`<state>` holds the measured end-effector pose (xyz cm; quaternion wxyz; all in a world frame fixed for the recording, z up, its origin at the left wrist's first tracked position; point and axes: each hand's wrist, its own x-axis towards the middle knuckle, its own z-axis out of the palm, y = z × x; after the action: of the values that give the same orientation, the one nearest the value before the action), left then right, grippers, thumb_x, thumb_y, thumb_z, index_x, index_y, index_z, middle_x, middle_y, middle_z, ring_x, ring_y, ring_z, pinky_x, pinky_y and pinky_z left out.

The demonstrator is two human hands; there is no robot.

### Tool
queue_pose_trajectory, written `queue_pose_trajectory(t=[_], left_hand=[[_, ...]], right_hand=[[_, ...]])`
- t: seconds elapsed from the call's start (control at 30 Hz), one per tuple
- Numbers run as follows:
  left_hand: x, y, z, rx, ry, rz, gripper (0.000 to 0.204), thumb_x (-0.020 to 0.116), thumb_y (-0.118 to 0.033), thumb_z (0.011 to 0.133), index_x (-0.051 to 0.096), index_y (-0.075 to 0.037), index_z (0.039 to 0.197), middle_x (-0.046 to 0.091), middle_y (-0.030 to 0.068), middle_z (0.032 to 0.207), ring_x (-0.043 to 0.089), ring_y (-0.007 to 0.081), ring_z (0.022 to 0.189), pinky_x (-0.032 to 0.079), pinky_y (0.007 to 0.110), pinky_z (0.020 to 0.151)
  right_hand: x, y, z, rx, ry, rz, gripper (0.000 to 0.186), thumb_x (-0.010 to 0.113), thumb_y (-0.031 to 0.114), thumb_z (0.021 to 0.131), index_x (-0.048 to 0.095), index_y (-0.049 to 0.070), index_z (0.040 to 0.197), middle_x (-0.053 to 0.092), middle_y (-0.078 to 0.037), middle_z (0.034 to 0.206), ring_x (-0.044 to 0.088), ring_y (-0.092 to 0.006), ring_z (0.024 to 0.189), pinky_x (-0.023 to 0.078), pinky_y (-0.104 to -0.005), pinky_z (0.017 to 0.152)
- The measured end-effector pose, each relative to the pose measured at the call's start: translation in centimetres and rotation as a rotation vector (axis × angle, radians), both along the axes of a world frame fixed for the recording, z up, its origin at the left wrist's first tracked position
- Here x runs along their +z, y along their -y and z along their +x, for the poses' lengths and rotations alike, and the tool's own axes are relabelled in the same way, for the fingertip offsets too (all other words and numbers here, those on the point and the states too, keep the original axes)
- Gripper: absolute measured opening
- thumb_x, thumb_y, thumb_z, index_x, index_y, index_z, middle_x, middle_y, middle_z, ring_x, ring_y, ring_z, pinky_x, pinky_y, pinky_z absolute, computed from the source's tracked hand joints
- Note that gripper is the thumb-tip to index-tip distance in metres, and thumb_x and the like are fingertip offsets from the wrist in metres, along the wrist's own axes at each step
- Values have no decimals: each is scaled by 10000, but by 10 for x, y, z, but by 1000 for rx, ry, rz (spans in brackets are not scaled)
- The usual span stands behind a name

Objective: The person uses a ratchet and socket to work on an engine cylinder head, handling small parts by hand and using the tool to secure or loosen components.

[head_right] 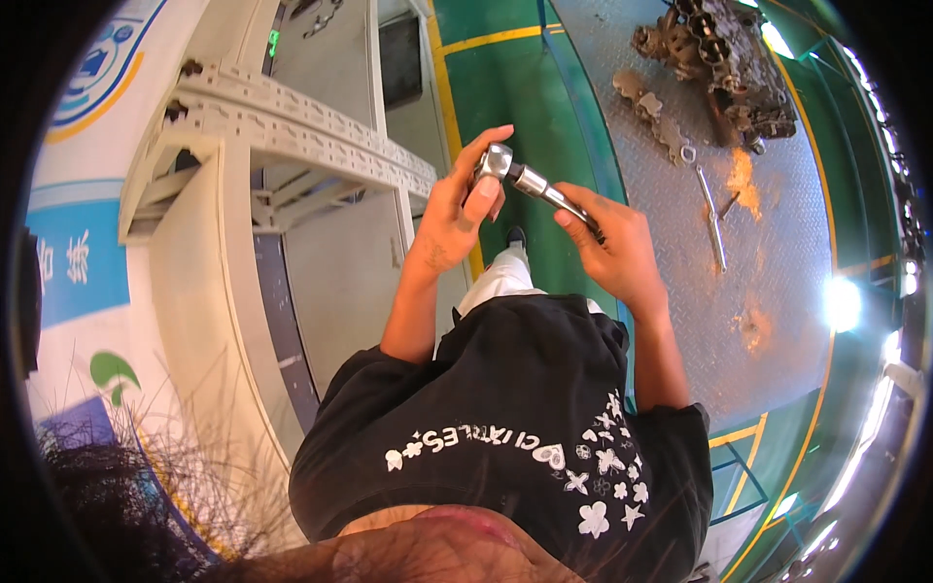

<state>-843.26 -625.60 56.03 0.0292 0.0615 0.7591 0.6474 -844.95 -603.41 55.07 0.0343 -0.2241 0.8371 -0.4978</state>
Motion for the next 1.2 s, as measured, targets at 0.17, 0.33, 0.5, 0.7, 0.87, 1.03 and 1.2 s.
queue_pose_trajectory(t=[0.17, 0.33, 0.5, 0.7, 0.87, 1.03, 1.2], left_hand=[[12, 57, -82, -5, -61, -73, 579, 383, -468, 1014, 442, -84, 1443, 473, 15, 712, 462, 114, 669, 383, 269, 640], [11, 83, -158, 23, -80, -101, 624, 307, -573, 1033, 509, -117, 1407, 465, 29, 662, 456, 127, 622, 379, 282, 601], [9, 84, -230, -43, -158, -443, 584, 317, -539, 1042, 504, -139, 1424, 489, 97, 635, 488, 225, 565, 399, 337, 583], [-9, 66, -330, -146, -262, -357, 556, 322, -506, 1050, 472, -154, 1454, 511, 152, 673, 509, 292, 585, 434, 334, 627], [-5, 43, -430, -321, -24, -275, 541, 381, -448, 1047, 413, -145, 1493, 509, 58, 712, 496, 134, 659, 411, 274, 623], [-1, 15, -512, -482, 347, 83, 600, 484, -431, 1012, 358, -116, 1507, 451, -4, 727, 378, 43, 609, 296, 183, 528], [-2, -28, -573, -561, 610, 264, 569, 446, -473, 1025, 400, -130, 1477, 468, -12, 706, 306, 16, 494, 251, 168, 452]], right_hand=[[12, 70, -58, -134, -192, 64, 297, 694, 140, 892, 650, 57, 1174, 661, -128, 822, 608, -282, 620, 474, -335, 573], [13, 121, -112, -344, -399, 176, 309, 719, 117, 853, 666, 86, 1156, 614, -87, 740, 582, -279, 582, 455, -353, 531], [5, 128, -175, -444, -437, 301, 305, 725, 138, 851, 673, 89, 1147, 595, -82, 712, 578, -269, 571, 446, -354, 516], [-24, 111, -262, -490, -260, 42, 282, 695, 185, 894, 658, 65, 1147, 653, -129, 801, 628, -329, 663, 478, -384, 576], [-39, 77, -361, -390, 47, -13, 236, 652, 179, 927, 618, 71, 1134, 676, -146, 887, 645, -357, 816, 496, -418, 699], [-41, 36, -443, -425, -92, -96, 219, 651, 161, 915, 628, 69, 1113, 665, -116, 965, 626, -322, 894, 474, -408, 810], [-62, 0, -495, -553, -303, 110, 344, 665, 183, 902, 574, 62, 1210, 601, -136, 1129, 555, -323, 1111, 383, -424, 1044]])
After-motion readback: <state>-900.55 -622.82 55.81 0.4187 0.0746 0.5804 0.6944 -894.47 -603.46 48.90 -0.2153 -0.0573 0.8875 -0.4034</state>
